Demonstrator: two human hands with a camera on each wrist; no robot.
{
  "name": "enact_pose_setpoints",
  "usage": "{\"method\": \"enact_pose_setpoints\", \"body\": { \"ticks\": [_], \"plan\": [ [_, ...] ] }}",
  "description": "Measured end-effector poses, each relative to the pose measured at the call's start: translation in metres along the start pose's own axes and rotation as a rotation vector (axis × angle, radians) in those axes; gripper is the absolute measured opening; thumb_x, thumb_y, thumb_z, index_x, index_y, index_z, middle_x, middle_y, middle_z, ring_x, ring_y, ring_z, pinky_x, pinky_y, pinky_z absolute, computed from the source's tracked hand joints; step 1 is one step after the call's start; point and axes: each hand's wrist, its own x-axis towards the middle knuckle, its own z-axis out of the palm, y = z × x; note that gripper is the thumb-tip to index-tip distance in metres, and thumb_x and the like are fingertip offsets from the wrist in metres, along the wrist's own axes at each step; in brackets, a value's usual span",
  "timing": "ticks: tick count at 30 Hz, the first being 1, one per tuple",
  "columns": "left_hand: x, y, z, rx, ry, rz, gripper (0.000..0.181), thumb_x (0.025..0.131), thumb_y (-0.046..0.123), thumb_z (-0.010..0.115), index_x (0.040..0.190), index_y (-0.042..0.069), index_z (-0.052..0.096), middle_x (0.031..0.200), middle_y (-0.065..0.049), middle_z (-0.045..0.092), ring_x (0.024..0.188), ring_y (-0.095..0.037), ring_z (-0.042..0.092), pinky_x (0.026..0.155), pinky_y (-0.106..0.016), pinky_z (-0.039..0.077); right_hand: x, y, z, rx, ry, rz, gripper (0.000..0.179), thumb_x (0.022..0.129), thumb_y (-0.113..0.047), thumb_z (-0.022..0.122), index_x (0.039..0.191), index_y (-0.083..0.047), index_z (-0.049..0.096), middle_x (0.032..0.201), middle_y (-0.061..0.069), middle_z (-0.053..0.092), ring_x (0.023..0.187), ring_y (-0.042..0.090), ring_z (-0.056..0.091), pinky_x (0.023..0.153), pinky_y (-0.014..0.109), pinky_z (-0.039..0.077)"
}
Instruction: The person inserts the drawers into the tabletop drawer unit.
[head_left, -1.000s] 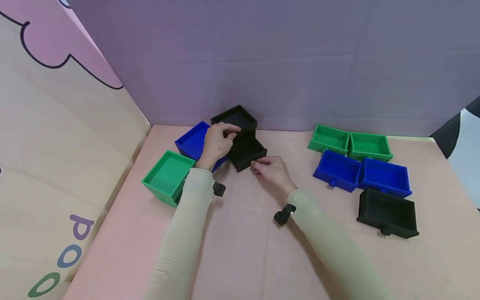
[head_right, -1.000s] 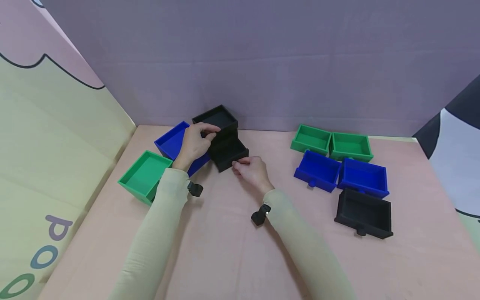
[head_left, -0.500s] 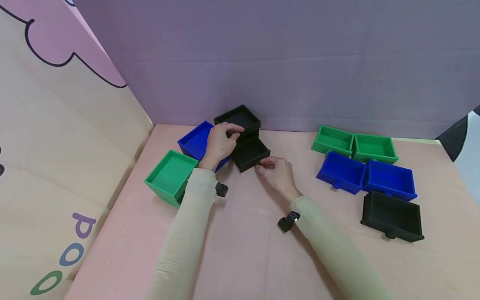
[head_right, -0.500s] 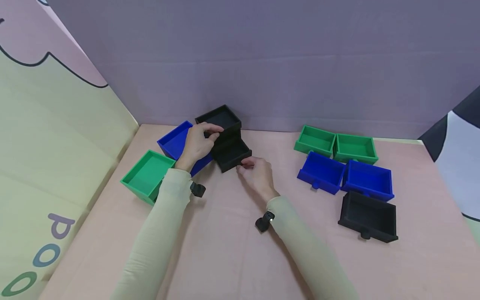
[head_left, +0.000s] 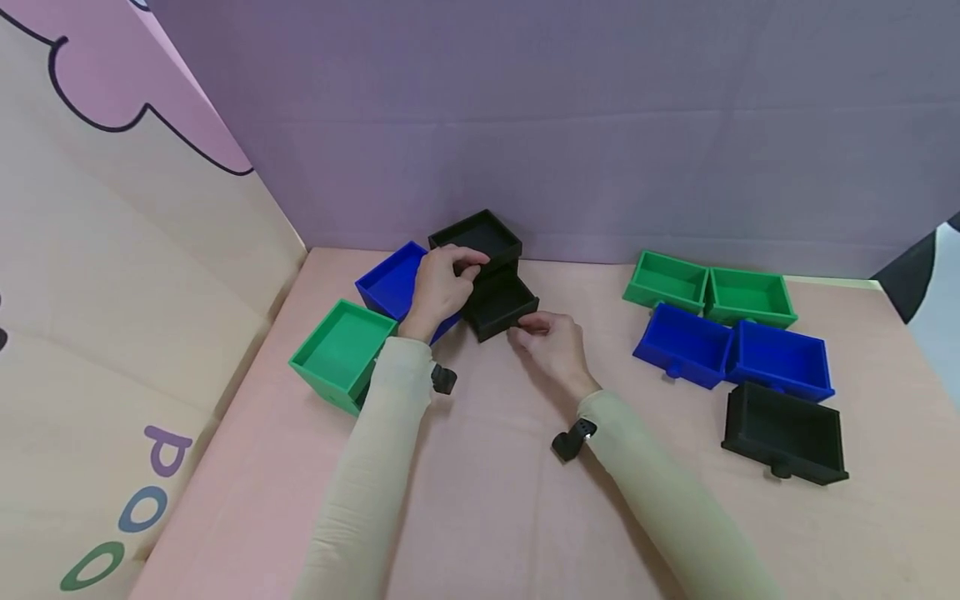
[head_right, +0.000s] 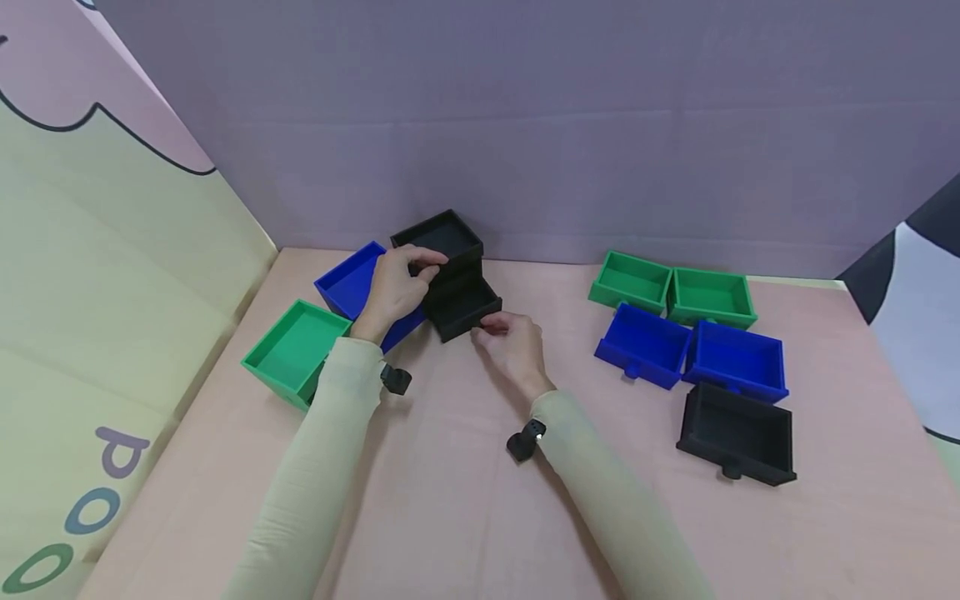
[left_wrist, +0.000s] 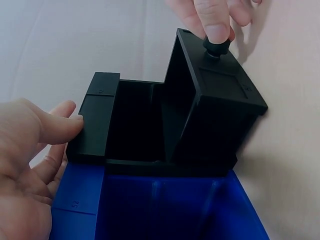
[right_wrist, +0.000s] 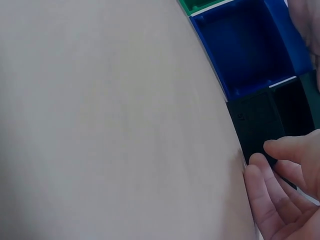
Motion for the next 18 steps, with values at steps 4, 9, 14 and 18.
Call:
{"method": "enact_pose_setpoints", "body": {
  "ticks": [4, 9, 14, 18],
  "plan": [
    [0.0000, 0.0014, -0.0007, -0.002, 0.001, 0.001, 0.022, 0.104, 0.009, 0.068, 0.119, 0.015, 0.083, 0.118, -0.007, 0.076, 0.108, -0.025, 0.066, 0.093, -0.041, 0.056, 0.0012, -0.0028, 0.0015, -0.017, 0.018, -0.005, 0.021, 0.094, -0.019, 0.078, 0.108, -0.005, 0.082, 0.105, 0.012, 0.083, 0.100, 0.026, 0.078, 0.087, 0.038, 0.059],
    [-0.0004, 0.0018, -0.0011, 0.002, -0.008, -0.006, 0.023, 0.104, 0.009, 0.067, 0.119, 0.016, 0.083, 0.119, -0.007, 0.076, 0.110, -0.026, 0.066, 0.095, -0.041, 0.056, 0.0011, -0.0039, 0.0018, -0.019, 0.022, 0.004, 0.021, 0.095, -0.019, 0.078, 0.109, -0.005, 0.082, 0.106, 0.013, 0.083, 0.104, 0.028, 0.077, 0.089, 0.042, 0.060],
    [-0.0004, 0.0015, -0.0012, -0.001, -0.008, -0.008, 0.024, 0.104, 0.008, 0.066, 0.119, 0.016, 0.083, 0.119, -0.007, 0.075, 0.109, -0.025, 0.065, 0.094, -0.041, 0.056, 0.0009, -0.0046, 0.0019, 0.006, 0.010, 0.005, 0.022, 0.096, -0.020, 0.080, 0.111, -0.005, 0.082, 0.108, 0.013, 0.082, 0.106, 0.028, 0.076, 0.090, 0.043, 0.059],
    [-0.0006, 0.0020, -0.0009, -0.001, -0.011, -0.006, 0.024, 0.104, 0.008, 0.066, 0.119, 0.015, 0.082, 0.119, -0.008, 0.075, 0.108, -0.026, 0.065, 0.093, -0.040, 0.056, 0.0018, -0.0044, 0.0026, 0.022, 0.012, 0.012, 0.021, 0.095, -0.020, 0.082, 0.110, -0.005, 0.082, 0.106, 0.012, 0.083, 0.104, 0.027, 0.076, 0.086, 0.037, 0.058]
  ]
}}
